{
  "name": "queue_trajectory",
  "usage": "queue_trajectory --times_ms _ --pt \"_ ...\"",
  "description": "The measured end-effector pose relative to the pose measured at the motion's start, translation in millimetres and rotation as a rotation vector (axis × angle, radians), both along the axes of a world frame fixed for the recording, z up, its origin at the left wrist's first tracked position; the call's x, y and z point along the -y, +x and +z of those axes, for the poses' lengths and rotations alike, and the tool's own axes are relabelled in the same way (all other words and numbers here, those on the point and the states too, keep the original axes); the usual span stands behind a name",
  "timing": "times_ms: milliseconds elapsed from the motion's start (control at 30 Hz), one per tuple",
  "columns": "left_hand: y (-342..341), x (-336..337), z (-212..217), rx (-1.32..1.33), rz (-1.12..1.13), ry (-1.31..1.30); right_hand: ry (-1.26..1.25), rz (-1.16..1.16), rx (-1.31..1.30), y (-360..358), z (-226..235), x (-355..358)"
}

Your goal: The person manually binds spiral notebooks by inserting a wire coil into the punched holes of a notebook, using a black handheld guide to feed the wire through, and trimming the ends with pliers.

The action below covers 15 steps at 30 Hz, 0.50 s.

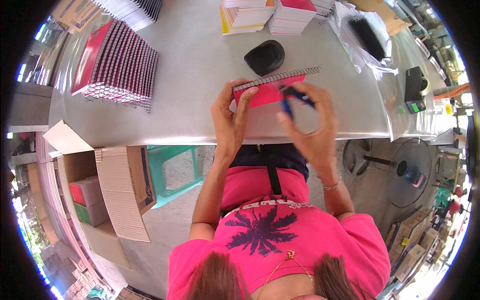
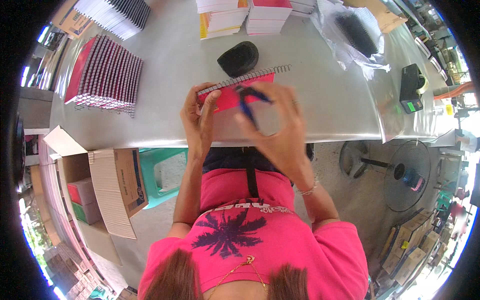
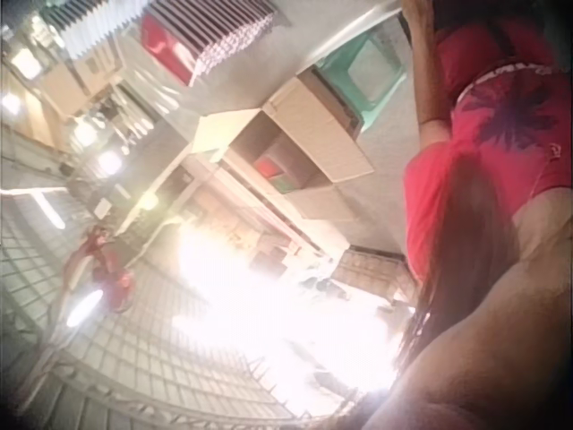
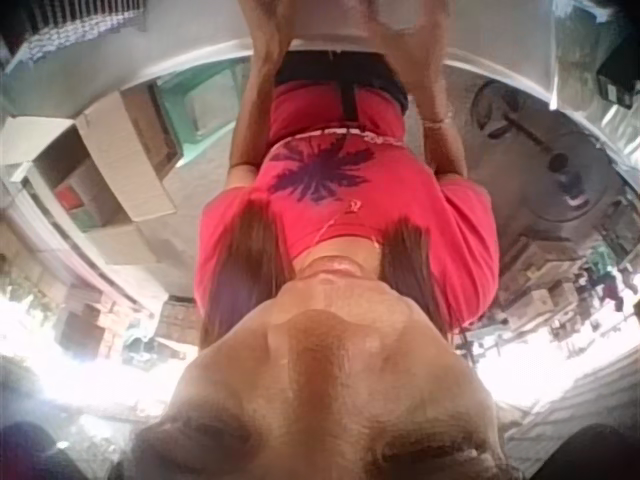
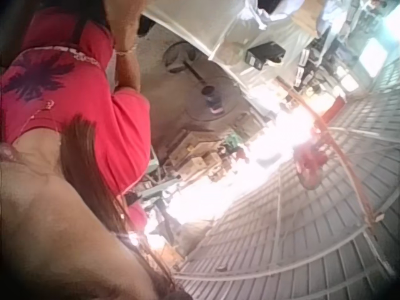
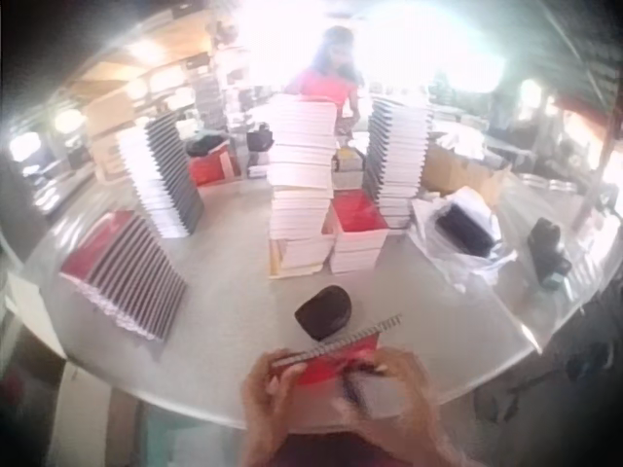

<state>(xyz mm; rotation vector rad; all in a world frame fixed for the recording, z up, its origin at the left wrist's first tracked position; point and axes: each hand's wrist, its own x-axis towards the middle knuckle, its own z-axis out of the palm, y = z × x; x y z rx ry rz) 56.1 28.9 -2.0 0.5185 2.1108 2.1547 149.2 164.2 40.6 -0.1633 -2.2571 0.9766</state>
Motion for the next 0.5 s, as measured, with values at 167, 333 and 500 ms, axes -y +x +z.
queue_trajectory --times_ms 167,333,500 --pt "-1.0 -1.0 -8.6 -0.012 -0.019 0.114 0.176 -0.014 -0.053 -8.5 -22.4 23.8" --pt "0.8 2.5 -4.9 0.053 -0.019 0.035 0.214 -0.008 -0.048 -7.3 -29.6 26.1" --pt "4.2 4.5 -3.8 0.033 -0.033 0.032 0.17 0.01 -0.062 -8.5 -31.7 29.7"
